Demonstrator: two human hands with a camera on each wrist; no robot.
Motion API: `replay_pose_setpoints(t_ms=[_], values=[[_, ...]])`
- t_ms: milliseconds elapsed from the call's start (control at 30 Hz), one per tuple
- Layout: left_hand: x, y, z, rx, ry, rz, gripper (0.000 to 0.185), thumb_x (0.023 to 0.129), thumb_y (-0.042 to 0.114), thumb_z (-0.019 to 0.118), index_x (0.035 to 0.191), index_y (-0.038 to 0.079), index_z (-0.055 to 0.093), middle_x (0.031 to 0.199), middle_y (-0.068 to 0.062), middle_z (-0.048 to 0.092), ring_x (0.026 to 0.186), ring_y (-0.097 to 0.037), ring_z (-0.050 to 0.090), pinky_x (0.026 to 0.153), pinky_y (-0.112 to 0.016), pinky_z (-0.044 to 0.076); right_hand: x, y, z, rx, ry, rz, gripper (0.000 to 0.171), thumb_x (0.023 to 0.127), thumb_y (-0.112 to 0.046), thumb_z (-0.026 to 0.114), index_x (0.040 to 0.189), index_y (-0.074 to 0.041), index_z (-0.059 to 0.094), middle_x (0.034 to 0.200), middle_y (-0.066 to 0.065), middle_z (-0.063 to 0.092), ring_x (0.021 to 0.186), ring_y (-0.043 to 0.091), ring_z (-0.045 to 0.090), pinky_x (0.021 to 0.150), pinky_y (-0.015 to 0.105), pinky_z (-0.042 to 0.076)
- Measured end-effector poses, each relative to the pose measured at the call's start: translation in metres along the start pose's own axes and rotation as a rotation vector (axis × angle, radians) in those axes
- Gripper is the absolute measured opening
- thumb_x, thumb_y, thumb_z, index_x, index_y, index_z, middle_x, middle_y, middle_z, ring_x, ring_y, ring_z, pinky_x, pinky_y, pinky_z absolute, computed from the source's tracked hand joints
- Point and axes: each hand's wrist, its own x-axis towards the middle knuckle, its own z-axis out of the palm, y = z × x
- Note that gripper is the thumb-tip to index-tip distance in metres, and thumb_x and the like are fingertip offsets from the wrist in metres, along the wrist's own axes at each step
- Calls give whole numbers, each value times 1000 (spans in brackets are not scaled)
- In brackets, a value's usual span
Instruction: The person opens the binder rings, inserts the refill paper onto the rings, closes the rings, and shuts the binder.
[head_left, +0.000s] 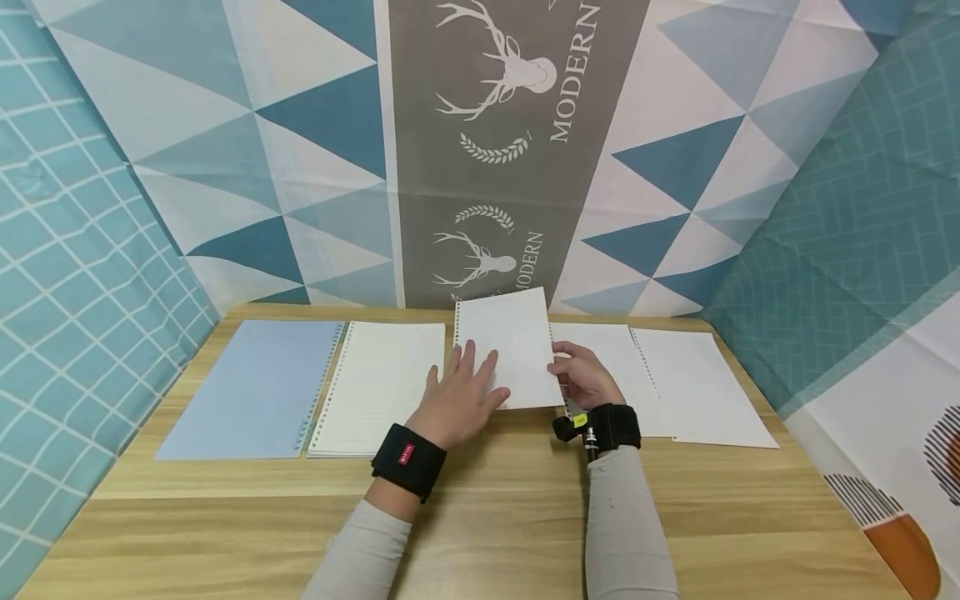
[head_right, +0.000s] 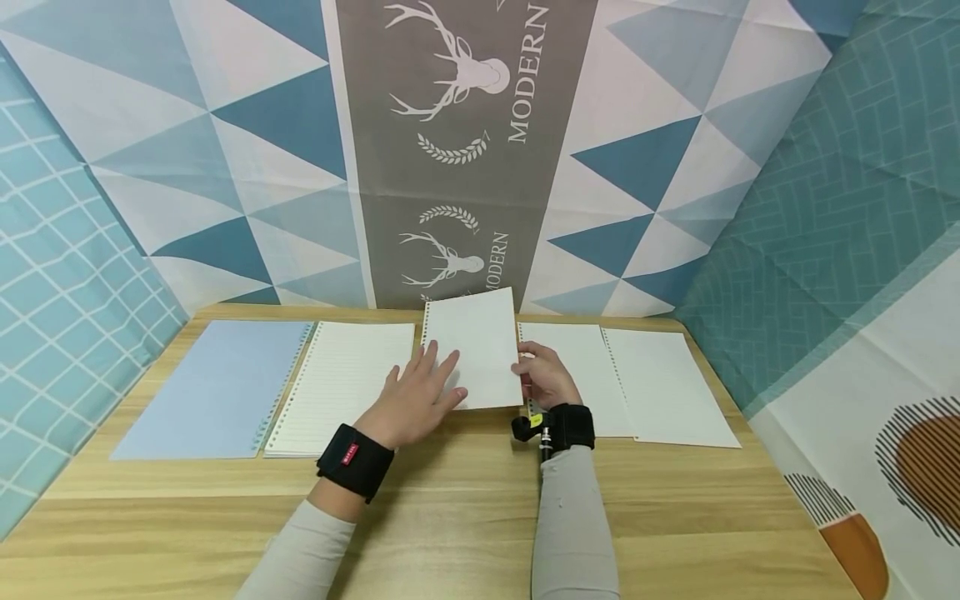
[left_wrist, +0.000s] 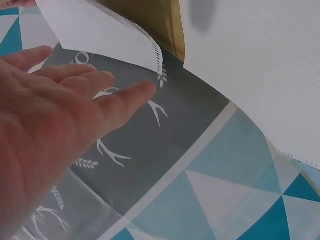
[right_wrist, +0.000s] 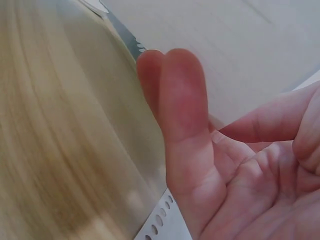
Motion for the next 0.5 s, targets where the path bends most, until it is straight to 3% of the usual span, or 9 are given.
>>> replay_pose_setpoints(t_ms=[267,500], values=[[-2,-6,-15,-3,81,-13,66,105,55,41,161,20,31,168,-23,20,158,-41,15,118,-72,24,-3,-5,-1,15,-7,-27,46,102,-2,49,147,-4,39,89,-6,67,70,7,65,61,24,50],[-5,-8,-28,-13,112,-11,67,105,56,39,161,20,31,169,-23,18,159,-41,13,118,-73,22,-9,-13,-1,40,13,-51,47,103,-2,49,149,-5,39,97,-3,66,77,9,65,68,25,54]])
